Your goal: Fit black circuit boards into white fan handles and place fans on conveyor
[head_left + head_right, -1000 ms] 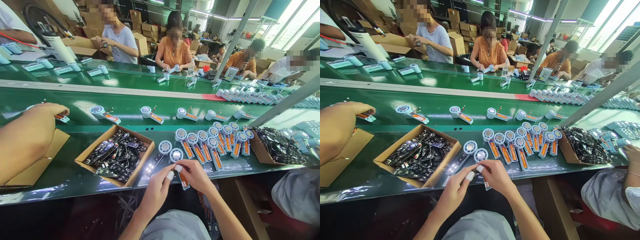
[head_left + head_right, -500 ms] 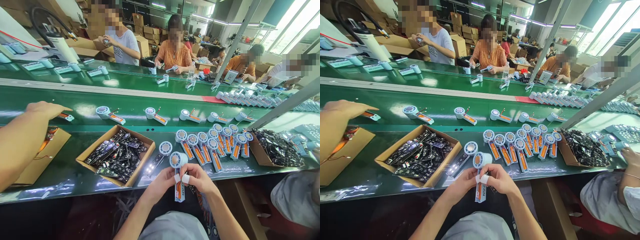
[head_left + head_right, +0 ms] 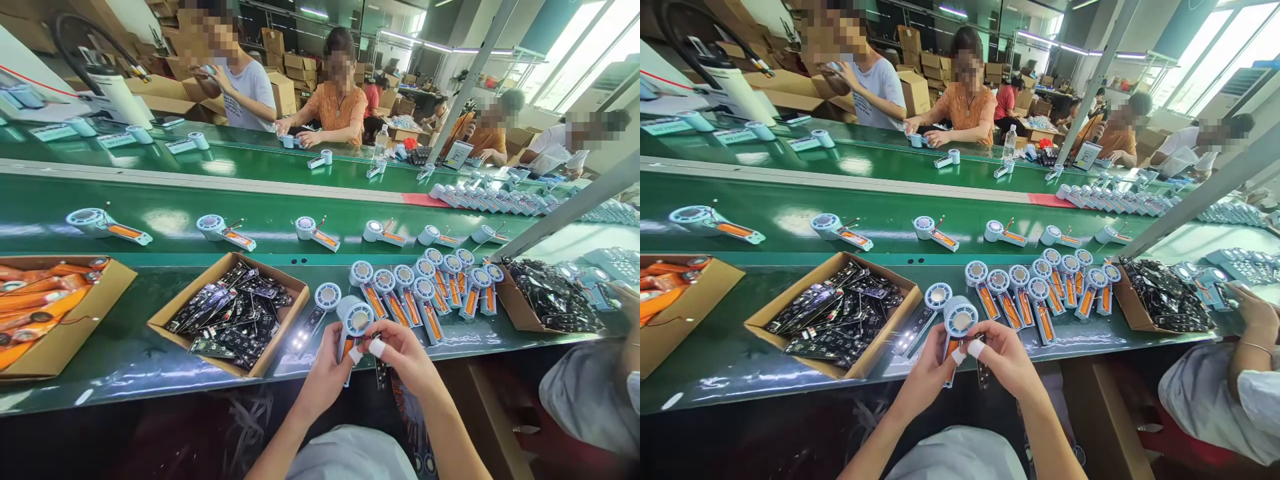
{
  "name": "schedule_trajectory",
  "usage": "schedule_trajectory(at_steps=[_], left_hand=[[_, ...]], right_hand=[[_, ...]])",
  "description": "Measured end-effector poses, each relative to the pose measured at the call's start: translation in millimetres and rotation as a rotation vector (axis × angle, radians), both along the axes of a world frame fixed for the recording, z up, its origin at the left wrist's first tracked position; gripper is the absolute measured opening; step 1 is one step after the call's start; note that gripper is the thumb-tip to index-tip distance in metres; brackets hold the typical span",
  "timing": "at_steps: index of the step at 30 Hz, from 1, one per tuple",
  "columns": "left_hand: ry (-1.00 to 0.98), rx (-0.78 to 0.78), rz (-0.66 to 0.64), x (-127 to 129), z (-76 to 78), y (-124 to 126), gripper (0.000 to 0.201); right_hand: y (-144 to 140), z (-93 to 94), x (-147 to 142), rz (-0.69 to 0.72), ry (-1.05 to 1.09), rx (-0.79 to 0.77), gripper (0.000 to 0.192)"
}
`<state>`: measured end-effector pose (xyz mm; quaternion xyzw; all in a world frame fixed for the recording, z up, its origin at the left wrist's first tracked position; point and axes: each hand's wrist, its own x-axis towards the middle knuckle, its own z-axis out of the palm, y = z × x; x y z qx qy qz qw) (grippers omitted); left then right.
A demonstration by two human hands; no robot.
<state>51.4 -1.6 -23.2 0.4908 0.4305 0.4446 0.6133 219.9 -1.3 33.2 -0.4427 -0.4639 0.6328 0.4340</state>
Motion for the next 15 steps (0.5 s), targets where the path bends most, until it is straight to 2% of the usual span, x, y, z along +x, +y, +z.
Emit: schedule_trajectory(at_steps=[4, 6, 8, 9, 11, 13, 15], left_hand=[[0.026, 0.008, 0.073, 1.9, 0.9, 0.0, 0.039], [0.049, 0.005, 0.128, 2.6, 3.1, -0.5, 0.038], [0.067, 0.003, 0.171, 3.0, 6.3, -0.6, 0.037], [0.07, 0.002, 0.184, 3.1, 8.4, -0.4, 0.036], [0.063, -0.012, 0.193, 3.0, 13.4, 0.5, 0.033], [0.04, -0.054, 0.179, 2.6, 18.5, 1.4, 0.029], [-0.023, -0.112, 0.14, 2.2, 22.0, 1.1, 0.026]], right_hand=[[-8.4, -1.3, 1.5, -0.097, -0.397, 0.168, 0.035], [-9.6, -3.8, 1.5, -0.138, -0.65, 0.245, 0.03], [-9.9, -2.8, 1.5, -0.107, -0.905, 0.326, 0.019], [-10.2, -0.2, 1.5, -0.041, -1.003, 0.36, 0.019], [-11.4, 8.1, 1.4, 0.178, -1.091, 0.419, 0.022], [-12.8, 16.5, 0.5, 0.395, -1.047, 0.473, 0.016], [-13.0, 19.2, -1.5, 0.462, -0.939, 0.506, 0.018]])
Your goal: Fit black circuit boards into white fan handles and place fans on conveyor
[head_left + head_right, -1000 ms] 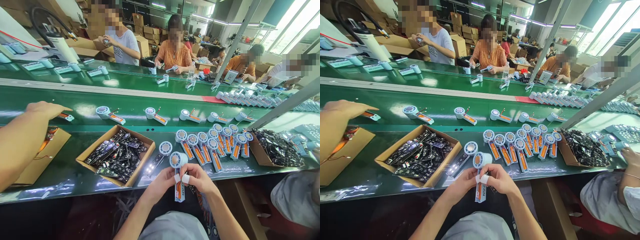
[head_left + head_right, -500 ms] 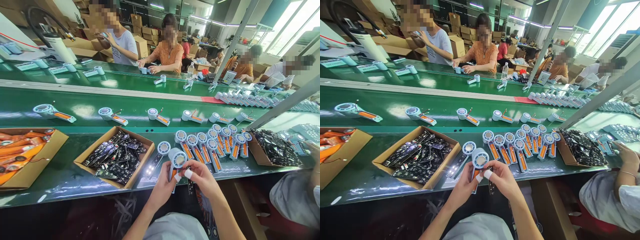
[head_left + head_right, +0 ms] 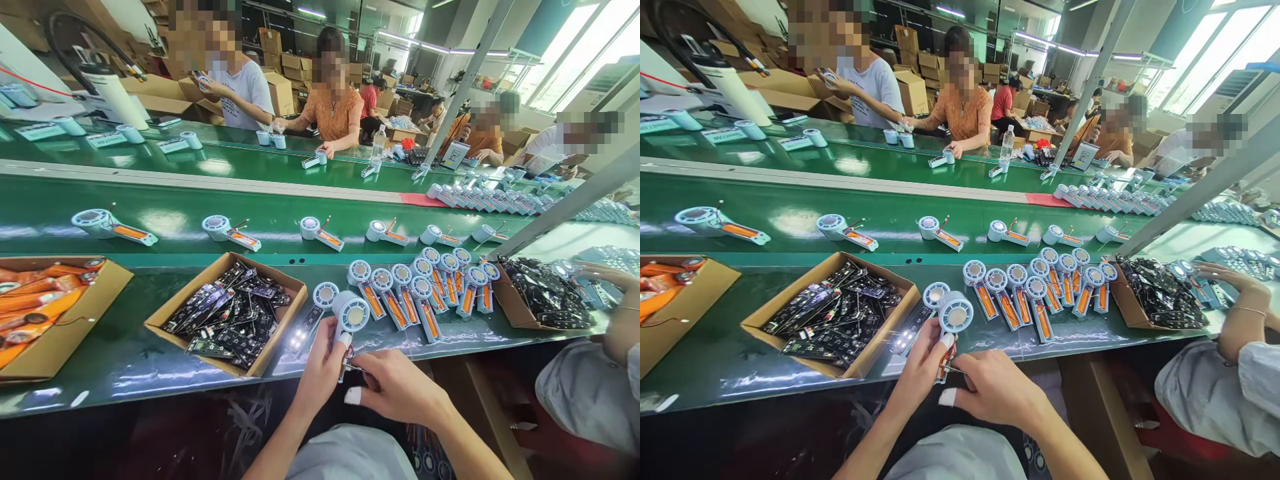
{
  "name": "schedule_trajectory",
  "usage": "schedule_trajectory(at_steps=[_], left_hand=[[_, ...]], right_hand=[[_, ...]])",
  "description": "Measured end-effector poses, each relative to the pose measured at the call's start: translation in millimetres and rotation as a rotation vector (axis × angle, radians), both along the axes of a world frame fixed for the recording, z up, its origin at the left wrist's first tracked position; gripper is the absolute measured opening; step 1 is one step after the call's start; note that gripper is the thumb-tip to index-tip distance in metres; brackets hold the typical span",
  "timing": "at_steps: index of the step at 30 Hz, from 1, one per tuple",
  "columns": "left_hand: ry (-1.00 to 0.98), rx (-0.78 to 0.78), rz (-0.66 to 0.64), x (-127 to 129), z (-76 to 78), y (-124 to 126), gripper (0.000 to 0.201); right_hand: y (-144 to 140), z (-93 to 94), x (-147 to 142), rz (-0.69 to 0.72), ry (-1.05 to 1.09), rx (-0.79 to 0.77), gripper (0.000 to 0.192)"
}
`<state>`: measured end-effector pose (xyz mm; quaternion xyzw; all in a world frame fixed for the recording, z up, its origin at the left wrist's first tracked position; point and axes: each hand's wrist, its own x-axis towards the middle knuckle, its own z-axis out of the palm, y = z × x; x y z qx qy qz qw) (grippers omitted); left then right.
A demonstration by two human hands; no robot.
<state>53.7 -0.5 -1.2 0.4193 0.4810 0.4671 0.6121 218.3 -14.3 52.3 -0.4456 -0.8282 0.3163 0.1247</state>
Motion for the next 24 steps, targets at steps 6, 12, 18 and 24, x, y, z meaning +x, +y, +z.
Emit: schedule_trajectory(at_steps=[6, 12, 18, 24], left_hand=[[-0.342, -0.054, -0.108, -1.6, -3.5, -7.9, 0.032], [-0.12, 0.05, -0.151, 0.7, -4.7, -11.3, 0.042], [0.004, 0.081, -0.011, 11.6, -4.2, -12.5, 0.034], [0.126, 0.068, 0.099, 15.4, -3.7, -8.9, 0.016]], right_hand=[[2.5, -32.0, -12.0, -0.309, 0.572, -0.458, 0.056], [-2.1, -48.7, -20.9, -0.509, 0.843, -0.587, 0.062], [-5.6, -39.3, -26.2, -0.572, 0.791, -0.425, 0.06], [-29.4, -41.5, -31.8, -0.644, 0.633, -0.098, 0.032]])
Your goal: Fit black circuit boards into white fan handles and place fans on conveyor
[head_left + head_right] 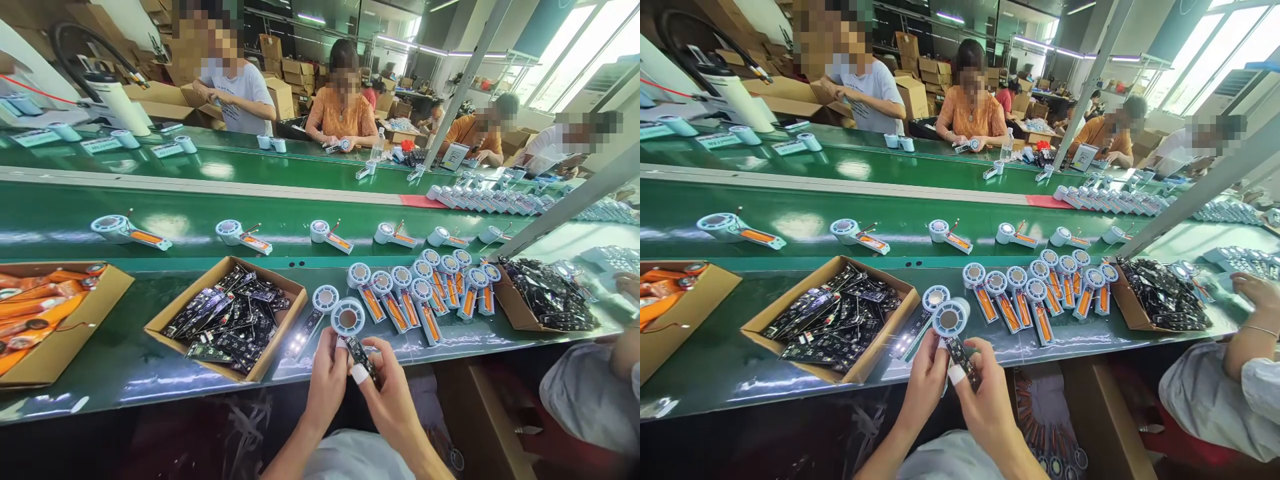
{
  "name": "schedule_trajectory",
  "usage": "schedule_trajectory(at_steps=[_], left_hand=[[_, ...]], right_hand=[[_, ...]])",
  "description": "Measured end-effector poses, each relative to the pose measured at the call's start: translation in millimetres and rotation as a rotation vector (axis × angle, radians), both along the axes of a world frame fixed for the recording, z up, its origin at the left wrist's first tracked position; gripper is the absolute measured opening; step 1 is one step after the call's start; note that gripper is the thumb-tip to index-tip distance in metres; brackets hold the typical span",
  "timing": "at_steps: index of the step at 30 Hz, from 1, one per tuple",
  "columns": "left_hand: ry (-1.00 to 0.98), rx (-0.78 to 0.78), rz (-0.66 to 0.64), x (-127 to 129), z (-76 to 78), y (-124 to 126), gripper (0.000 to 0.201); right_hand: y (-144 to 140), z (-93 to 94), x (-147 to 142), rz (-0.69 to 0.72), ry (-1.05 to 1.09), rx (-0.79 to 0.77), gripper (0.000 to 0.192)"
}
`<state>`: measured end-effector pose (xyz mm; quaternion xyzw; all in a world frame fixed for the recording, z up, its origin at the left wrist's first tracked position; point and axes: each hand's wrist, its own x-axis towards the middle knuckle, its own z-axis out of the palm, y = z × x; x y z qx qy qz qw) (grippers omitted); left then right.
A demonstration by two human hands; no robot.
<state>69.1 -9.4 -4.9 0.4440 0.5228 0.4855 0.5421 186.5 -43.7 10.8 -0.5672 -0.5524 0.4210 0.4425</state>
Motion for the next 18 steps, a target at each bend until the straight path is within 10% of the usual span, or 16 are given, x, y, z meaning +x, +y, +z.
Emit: schedule_trajectory(at_steps=[9, 18], left_hand=[[-0.028, 0.012, -0.002, 7.5, -6.4, -3.9, 0.035], [-0.034, -0.042, 0.091, 10.6, -9.8, -0.6, 0.04]], right_hand=[[3.6, -28.2, -8.6, -0.202, -0.484, 0.365, 0.041], [7.5, -10.5, 2.7, 0.26, -0.872, 0.239, 0.073]])
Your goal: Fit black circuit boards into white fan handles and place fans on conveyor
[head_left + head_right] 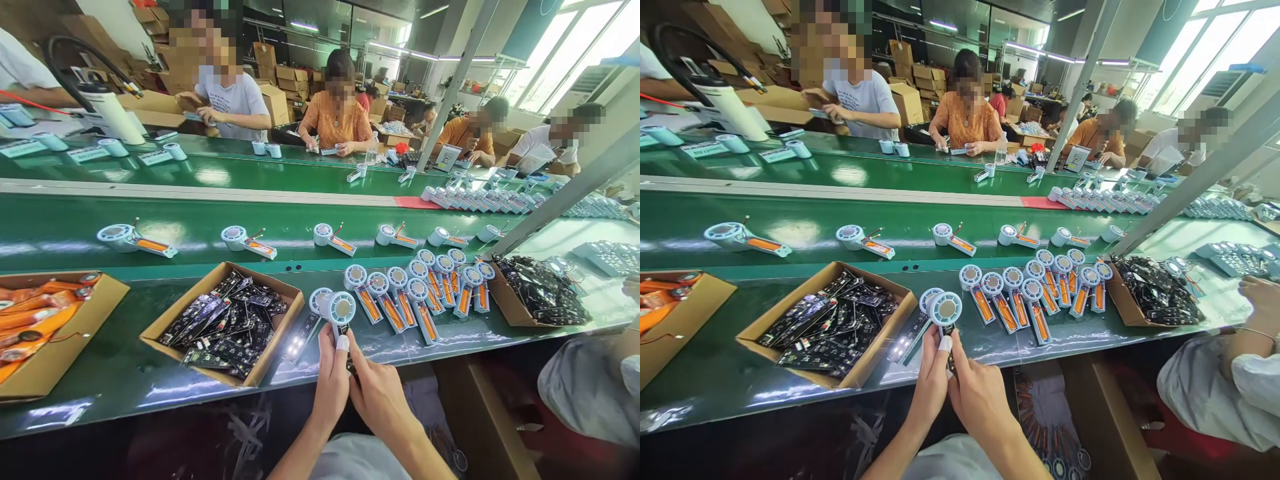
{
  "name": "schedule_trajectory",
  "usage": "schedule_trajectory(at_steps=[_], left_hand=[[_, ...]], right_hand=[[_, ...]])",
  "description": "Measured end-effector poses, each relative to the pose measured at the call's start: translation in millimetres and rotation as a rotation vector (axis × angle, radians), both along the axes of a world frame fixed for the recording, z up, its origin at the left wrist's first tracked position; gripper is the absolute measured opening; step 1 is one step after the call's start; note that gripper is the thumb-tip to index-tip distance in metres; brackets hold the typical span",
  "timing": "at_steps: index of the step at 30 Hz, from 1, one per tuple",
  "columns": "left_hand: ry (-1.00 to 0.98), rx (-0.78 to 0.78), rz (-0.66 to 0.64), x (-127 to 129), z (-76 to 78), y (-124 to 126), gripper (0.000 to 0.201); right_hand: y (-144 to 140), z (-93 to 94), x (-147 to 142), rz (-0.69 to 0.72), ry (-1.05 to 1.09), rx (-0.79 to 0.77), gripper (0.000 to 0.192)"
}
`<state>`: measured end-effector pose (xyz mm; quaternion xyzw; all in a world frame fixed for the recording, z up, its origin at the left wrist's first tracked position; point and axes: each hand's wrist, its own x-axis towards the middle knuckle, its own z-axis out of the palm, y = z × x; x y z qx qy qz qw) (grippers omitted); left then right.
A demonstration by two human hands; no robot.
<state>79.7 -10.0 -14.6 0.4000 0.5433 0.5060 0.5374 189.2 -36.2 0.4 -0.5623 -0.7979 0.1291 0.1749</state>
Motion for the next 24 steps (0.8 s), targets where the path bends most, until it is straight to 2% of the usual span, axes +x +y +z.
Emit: schedule_trajectory(at_steps=[2, 4, 9, 11, 13, 16, 18, 19, 21, 24], left_hand=[[-0.004, 0.001, 0.002, -0.7, -0.6, 1.4, 0.039], [-0.002, -0.008, -0.013, -0.5, -2.0, 1.8, 0.038], [0.041, -0.05, -0.098, -3.2, -1.7, 2.3, 0.041], [0.15, -0.003, -0.137, -11.5, 2.7, 3.3, 0.037], [0.337, 0.111, -0.167, -25.6, 8.2, 4.6, 0.032], [0.662, 0.327, -0.056, -51.2, 11.9, 6.8, 0.03], [0.821, 0.399, 0.047, -65.2, 8.2, 8.8, 0.032], [0.863, 0.406, 0.058, -70.2, 4.7, 9.8, 0.032], [0.874, 0.387, 0.015, -75.8, -4.0, 11.1, 0.034], [0.77, 0.367, -0.079, -75.8, -15.0, 9.3, 0.036]], right_hand=[[-0.7, 6.9, 1.3, 0.049, -0.062, -0.037, 0.078], [-1.0, 9.1, -0.4, 0.048, -0.107, -0.009, 0.081], [1.2, -8.4, -12.2, -0.077, -0.023, 0.181, 0.082], [1.5, -17.1, -14.5, -0.105, 0.04, 0.188, 0.078], [-0.1, -23.4, -13.4, -0.145, 0.063, 0.176, 0.073], [-3.4, -30.9, -7.8, -0.215, 0.027, 0.176, 0.067], [-2.6, -35.8, -4.3, -0.245, -0.012, 0.18, 0.065], [-0.5, -37.8, -3.3, -0.246, -0.032, 0.188, 0.064], [6.5, -39.6, -3.3, -0.221, -0.075, 0.214, 0.062], [18.9, -35.2, -9.2, -0.142, -0.121, 0.226, 0.06]])
